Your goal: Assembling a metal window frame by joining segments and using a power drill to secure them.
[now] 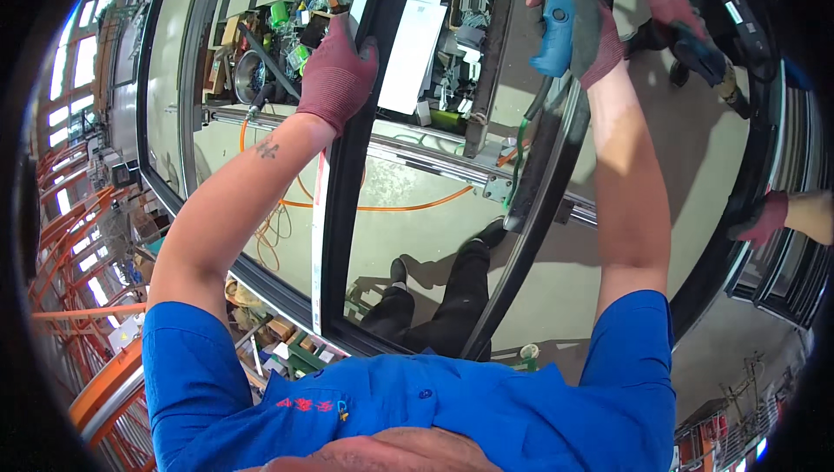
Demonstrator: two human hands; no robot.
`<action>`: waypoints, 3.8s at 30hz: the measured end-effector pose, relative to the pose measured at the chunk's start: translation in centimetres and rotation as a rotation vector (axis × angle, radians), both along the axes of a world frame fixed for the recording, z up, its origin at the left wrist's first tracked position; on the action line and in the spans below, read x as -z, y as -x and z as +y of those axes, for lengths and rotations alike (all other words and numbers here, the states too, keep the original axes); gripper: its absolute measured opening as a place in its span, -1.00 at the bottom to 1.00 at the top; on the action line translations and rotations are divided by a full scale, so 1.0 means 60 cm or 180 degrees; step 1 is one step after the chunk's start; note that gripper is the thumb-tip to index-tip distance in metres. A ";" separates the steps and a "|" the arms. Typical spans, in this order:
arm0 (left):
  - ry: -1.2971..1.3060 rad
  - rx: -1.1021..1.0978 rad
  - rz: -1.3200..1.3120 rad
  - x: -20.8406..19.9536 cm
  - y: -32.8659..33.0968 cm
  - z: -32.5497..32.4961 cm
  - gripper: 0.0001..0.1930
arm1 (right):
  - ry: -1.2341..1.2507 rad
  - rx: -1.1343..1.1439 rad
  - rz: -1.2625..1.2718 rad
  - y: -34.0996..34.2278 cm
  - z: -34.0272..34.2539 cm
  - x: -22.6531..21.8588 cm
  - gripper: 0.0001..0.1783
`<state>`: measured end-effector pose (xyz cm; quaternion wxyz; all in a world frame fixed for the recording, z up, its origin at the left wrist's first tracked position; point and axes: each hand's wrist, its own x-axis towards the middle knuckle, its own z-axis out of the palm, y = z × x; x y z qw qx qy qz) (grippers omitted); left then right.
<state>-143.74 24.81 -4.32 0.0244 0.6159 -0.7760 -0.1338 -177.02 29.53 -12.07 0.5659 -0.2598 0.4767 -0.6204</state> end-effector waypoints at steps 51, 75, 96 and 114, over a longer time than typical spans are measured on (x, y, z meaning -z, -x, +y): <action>-0.0122 0.0110 0.0601 -0.006 -0.044 0.002 -0.52 | -0.1832 -0.2661 0.4169 -0.380 0.066 0.200 -0.15; -0.1570 0.0971 0.2214 0.178 -0.448 0.203 -0.49 | -0.2426 0.1708 0.2165 -0.887 1.028 -0.345 -0.61; -0.3064 0.1523 -0.1004 0.005 -0.793 0.443 -0.20 | -0.1767 -0.0477 0.3041 -0.718 0.998 -0.323 -0.46; -0.1670 0.0623 0.0574 -0.088 -0.725 0.547 -0.60 | -0.2280 -0.2754 0.3546 -0.621 0.664 -0.083 -0.45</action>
